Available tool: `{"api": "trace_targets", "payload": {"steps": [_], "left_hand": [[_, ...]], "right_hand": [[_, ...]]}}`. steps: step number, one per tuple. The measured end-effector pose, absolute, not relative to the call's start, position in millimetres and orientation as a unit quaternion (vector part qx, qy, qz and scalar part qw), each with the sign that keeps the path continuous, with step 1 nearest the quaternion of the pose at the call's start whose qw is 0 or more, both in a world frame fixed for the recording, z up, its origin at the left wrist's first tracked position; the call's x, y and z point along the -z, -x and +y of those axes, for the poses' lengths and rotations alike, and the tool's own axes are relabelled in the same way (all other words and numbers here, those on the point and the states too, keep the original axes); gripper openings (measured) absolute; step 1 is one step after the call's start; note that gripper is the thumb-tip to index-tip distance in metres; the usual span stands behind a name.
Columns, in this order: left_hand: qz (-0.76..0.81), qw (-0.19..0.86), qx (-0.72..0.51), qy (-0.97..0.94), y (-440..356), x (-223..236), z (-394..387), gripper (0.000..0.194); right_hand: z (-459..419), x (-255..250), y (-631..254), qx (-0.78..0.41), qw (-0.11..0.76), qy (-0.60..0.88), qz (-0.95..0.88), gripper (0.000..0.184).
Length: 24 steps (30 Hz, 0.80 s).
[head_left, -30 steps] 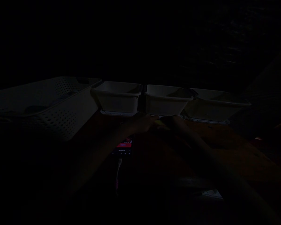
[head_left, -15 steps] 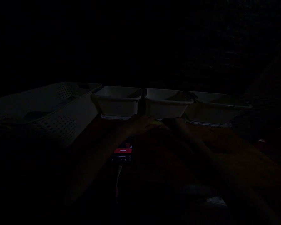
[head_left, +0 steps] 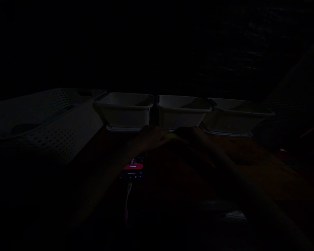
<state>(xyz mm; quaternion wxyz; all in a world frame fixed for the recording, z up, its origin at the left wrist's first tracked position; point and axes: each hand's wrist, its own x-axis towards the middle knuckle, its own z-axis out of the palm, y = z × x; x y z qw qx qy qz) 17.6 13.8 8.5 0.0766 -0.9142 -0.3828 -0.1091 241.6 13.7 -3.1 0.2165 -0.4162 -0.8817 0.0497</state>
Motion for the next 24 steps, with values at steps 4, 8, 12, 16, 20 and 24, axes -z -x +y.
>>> {"api": "trace_targets", "payload": {"steps": [4,8,12,16,20,24], "left_hand": [[-0.385,0.07,0.1,0.915,-22.4,-9.2,9.4,0.037],[-0.403,0.099,0.072,0.907,-26.4,-9.2,8.0,0.032],[-0.405,0.116,0.067,0.904,-27.1,-8.3,8.8,0.035],[-0.403,0.137,0.064,0.903,-27.4,-8.2,7.4,0.036],[-0.396,0.152,0.075,0.903,-27.7,-7.9,5.1,0.037],[-0.393,0.139,0.093,0.904,-26.9,-7.6,5.0,0.039]], "right_hand": [[16.6,4.0,-241.1,-0.038,0.212,0.424,-0.88,0.035],[21.9,9.3,-241.1,-0.028,0.215,0.474,-0.853,0.031],[26.2,16.0,-241.7,-0.023,0.219,0.466,-0.857,0.027],[28.6,19.7,-242.7,-0.007,0.219,0.482,-0.848,0.026],[28.8,19.2,-242.9,-0.002,0.214,0.489,-0.846,0.025],[23.5,13.0,-241.9,-0.013,0.216,0.455,-0.864,0.028]]}}
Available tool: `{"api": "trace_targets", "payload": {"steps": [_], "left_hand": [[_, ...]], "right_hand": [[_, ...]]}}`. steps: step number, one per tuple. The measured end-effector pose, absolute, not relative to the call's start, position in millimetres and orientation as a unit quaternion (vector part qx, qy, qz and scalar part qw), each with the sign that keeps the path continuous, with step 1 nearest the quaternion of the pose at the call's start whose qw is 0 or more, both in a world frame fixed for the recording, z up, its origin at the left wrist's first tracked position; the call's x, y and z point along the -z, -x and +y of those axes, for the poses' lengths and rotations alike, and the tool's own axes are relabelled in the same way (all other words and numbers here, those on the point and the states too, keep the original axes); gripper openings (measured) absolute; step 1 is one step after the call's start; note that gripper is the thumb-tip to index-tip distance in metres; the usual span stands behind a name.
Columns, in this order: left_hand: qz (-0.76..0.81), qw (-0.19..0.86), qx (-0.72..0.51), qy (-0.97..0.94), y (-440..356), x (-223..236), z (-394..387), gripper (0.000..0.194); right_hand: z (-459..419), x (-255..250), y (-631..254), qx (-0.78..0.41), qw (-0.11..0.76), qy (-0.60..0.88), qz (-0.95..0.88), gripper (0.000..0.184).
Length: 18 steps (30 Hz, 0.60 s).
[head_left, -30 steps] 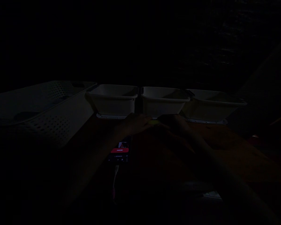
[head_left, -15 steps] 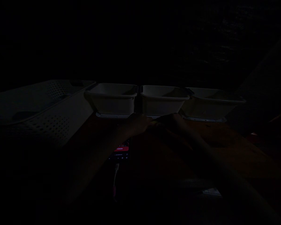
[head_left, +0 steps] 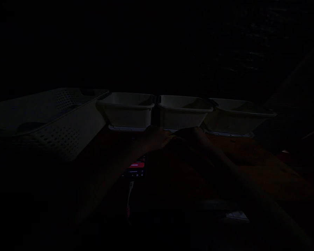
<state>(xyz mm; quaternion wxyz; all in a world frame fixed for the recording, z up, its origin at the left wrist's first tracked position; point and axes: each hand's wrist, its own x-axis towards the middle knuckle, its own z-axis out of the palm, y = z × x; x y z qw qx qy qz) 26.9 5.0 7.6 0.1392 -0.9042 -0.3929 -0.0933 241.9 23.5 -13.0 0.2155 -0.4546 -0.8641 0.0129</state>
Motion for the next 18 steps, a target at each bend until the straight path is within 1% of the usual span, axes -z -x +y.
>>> {"api": "trace_targets", "payload": {"steps": [3,7,11,14,18], "left_hand": [[-0.398,0.121,0.104,0.903,-26.1,-7.7,5.6,0.04],[-0.393,0.092,0.112,0.908,-25.1,-7.4,7.0,0.037],[-0.385,0.097,0.113,0.911,-24.5,-7.0,7.8,0.038],[-0.387,0.095,0.103,0.911,-24.8,-8.7,6.4,0.038],[-0.397,0.09,0.098,0.908,-25.2,-10.8,4.8,0.038]], "right_hand": [[20.4,10.1,-242.0,-0.027,0.205,0.422,-0.883,0.032],[24.0,14.5,-242.7,-0.014,0.193,0.459,-0.867,0.034],[28.7,18.8,-241.4,-0.01,0.175,0.507,-0.844,0.027],[29.5,19.2,-240.7,-0.016,0.174,0.493,-0.852,0.024],[29.8,20.2,-241.8,-0.017,0.196,0.468,-0.861,0.025]]}}
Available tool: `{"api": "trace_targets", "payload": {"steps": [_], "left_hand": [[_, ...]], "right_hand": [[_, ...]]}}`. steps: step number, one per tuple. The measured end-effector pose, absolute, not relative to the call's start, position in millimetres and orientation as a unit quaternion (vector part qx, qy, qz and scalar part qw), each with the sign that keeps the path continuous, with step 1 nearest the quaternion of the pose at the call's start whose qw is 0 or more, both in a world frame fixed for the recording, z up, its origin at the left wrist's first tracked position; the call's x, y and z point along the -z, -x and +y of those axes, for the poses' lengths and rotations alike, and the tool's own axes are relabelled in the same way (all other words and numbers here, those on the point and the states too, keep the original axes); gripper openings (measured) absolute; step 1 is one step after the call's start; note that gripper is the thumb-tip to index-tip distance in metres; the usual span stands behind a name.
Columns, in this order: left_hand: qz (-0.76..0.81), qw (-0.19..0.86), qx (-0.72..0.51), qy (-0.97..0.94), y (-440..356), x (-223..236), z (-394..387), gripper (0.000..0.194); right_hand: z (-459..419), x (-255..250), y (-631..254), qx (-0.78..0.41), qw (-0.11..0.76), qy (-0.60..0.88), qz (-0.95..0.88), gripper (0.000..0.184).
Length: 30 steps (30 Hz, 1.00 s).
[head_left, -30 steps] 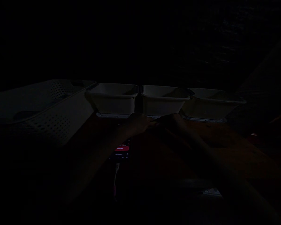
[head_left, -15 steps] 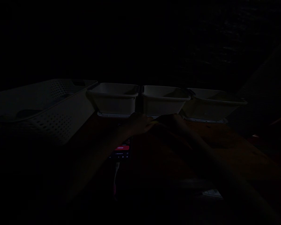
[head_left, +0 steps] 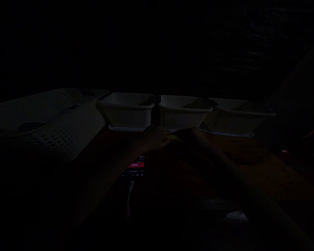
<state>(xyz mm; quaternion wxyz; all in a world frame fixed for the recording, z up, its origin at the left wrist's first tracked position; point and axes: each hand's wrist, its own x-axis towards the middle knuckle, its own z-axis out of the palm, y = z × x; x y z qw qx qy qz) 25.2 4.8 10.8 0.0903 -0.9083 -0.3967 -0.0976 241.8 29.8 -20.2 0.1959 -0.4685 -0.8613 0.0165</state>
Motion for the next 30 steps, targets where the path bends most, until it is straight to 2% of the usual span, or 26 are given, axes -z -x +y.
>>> {"api": "trace_targets", "payload": {"steps": [16,22,30], "left_hand": [[-0.369,0.059,0.095,0.923,-19.4,-10.0,8.0,0.033],[-0.372,0.056,0.085,0.923,-21.3,-12.3,6.2,0.03],[-0.384,0.048,0.09,0.918,-22.1,-9.9,7.7,0.033]], "right_hand": [[27.5,19.7,-241.4,-0.019,0.219,0.446,-0.867,0.028],[22.8,14.5,-239.7,-0.031,0.201,0.432,-0.879,0.028],[20.1,9.8,-240.0,-0.055,0.179,0.427,-0.885,0.039]]}}
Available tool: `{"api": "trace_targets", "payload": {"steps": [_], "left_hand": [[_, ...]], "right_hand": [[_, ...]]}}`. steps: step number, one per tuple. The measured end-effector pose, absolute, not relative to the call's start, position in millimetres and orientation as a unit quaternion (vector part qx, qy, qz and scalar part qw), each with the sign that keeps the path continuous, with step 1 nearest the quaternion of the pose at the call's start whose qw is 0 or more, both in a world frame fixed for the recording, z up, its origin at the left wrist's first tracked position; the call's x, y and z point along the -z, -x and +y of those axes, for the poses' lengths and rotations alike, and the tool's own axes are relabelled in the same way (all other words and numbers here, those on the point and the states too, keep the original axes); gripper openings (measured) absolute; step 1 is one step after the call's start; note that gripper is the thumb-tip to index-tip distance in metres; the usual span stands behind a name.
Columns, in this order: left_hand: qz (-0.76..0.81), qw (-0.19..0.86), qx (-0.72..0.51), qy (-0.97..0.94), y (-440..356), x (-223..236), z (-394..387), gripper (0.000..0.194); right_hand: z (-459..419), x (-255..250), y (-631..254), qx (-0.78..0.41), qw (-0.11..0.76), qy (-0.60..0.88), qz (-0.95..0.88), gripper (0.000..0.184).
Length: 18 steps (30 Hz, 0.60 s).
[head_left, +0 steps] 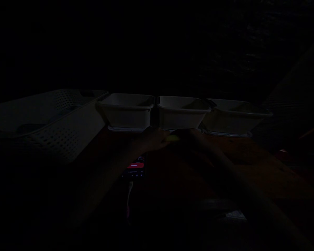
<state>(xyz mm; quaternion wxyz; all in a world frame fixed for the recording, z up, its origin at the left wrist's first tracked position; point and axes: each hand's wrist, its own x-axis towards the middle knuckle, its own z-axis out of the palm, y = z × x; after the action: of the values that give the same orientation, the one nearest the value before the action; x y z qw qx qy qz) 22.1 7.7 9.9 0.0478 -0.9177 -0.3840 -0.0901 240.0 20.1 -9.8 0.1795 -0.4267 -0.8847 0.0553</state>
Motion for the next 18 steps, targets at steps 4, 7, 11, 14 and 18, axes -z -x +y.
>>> {"api": "trace_targets", "payload": {"steps": [4,7,11,14,18], "left_hand": [[-0.378,0.049,0.102,0.919,-21.2,-8.6,7.8,0.033],[-0.364,0.038,0.108,0.924,-20.2,-7.8,8.6,0.034],[-0.357,0.032,0.108,0.927,-18.8,-7.6,10.0,0.036],[-0.355,0.04,0.104,0.928,-18.2,-9.0,9.7,0.037],[-0.369,0.054,0.1,0.922,-17.9,-9.4,9.3,0.039]], "right_hand": [[22.9,11.3,-241.1,-0.05,0.168,0.431,-0.885,0.038],[25.7,13.7,-241.7,-0.039,0.163,0.432,-0.886,0.034],[27.7,16.2,-241.4,-0.016,0.142,0.468,-0.872,0.027],[26.2,15.9,-240.8,-0.007,0.133,0.475,-0.87,0.029],[24.4,14.3,-241.0,0.012,0.141,0.476,-0.868,0.032]]}}
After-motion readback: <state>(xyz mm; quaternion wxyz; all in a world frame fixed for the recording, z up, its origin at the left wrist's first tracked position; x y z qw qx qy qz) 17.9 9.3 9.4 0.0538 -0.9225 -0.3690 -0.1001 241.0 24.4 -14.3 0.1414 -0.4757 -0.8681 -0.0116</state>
